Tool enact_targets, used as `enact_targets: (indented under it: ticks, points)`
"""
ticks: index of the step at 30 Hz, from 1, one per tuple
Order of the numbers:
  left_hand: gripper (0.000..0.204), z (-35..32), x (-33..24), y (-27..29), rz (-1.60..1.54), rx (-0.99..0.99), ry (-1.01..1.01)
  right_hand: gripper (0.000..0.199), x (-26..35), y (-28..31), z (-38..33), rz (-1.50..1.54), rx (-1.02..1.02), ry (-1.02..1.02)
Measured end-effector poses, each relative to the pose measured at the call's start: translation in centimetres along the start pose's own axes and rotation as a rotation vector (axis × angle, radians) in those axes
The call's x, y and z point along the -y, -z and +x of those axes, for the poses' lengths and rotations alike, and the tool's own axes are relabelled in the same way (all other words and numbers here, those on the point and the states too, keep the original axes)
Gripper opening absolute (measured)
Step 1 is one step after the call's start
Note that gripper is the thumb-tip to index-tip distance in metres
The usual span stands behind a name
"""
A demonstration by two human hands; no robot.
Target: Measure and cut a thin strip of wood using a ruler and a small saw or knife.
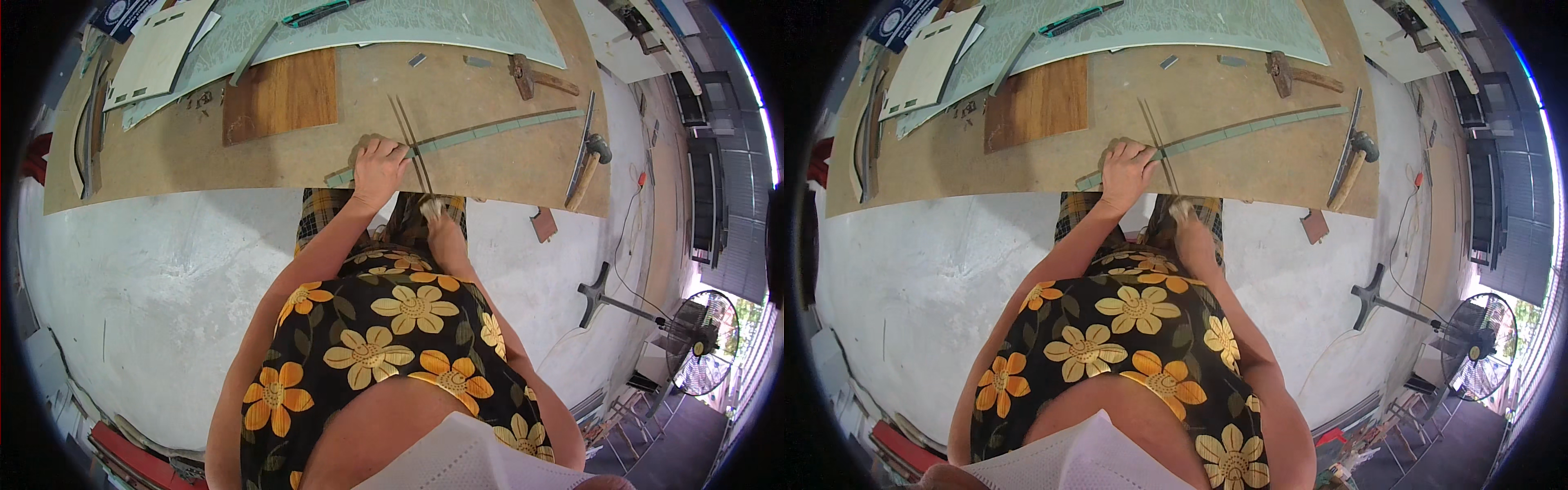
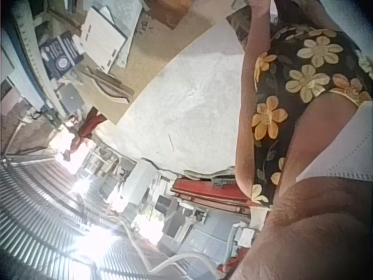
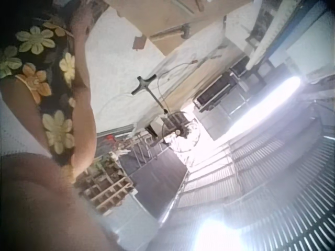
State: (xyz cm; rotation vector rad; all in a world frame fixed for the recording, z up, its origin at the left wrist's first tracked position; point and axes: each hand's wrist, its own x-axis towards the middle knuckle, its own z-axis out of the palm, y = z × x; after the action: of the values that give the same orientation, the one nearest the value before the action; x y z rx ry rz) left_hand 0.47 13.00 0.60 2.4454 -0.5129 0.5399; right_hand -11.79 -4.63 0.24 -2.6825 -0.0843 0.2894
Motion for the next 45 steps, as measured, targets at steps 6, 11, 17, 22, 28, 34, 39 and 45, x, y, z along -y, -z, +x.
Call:
enact_targets:
  ticks: [6,11,17,22,28,34,39,45]
  points:
    - [0.025,0.1,-0.2,0.1,-0.003,0.007,-0.001,0.034,1.9,1.5,0.1,0.14,-0.038,-0.27]
    - [0.025,0.1,0.0,0.0,0.004,-0.001,0.0,0.029,2.2,1.6,1.7,0.145,-0.019,-0.206]
    - [0.027,0.0,0.0,0.1,-0.006,0.045,0.005,0.03,3.4,3.5,-2.0,0.133,-0.024,-0.169]
    - [0.024,0.2,-0.1,-0.1,0.02,-0.018,-0.022,0.026,2.9,2.1,3.3,0.105,0.016,-0.266]
    - [0.026,0.1,0.0,-0.1,0.013,0.015,0.003,0.038,2.4,2.6,-2.2,0.093,0.124,-0.367]
    - [0.027,0.2,-0.2,0.0,0.009,0.041,0.006,0.027,2.6,2.3,4.6,0.126,0.013,-0.245]
    - [0.025,0.0,0.0,-0.1,0.022,-0.002,-0.008,0.025,0.9,0.7,-0.2,0.069,-0.046,-0.09]
    - [0.026,-0.2,0.2,0.0,0.021,0.007,-0.008,0.032,-0.2,2.1,-5.8,0.184,0.03,-0.256]
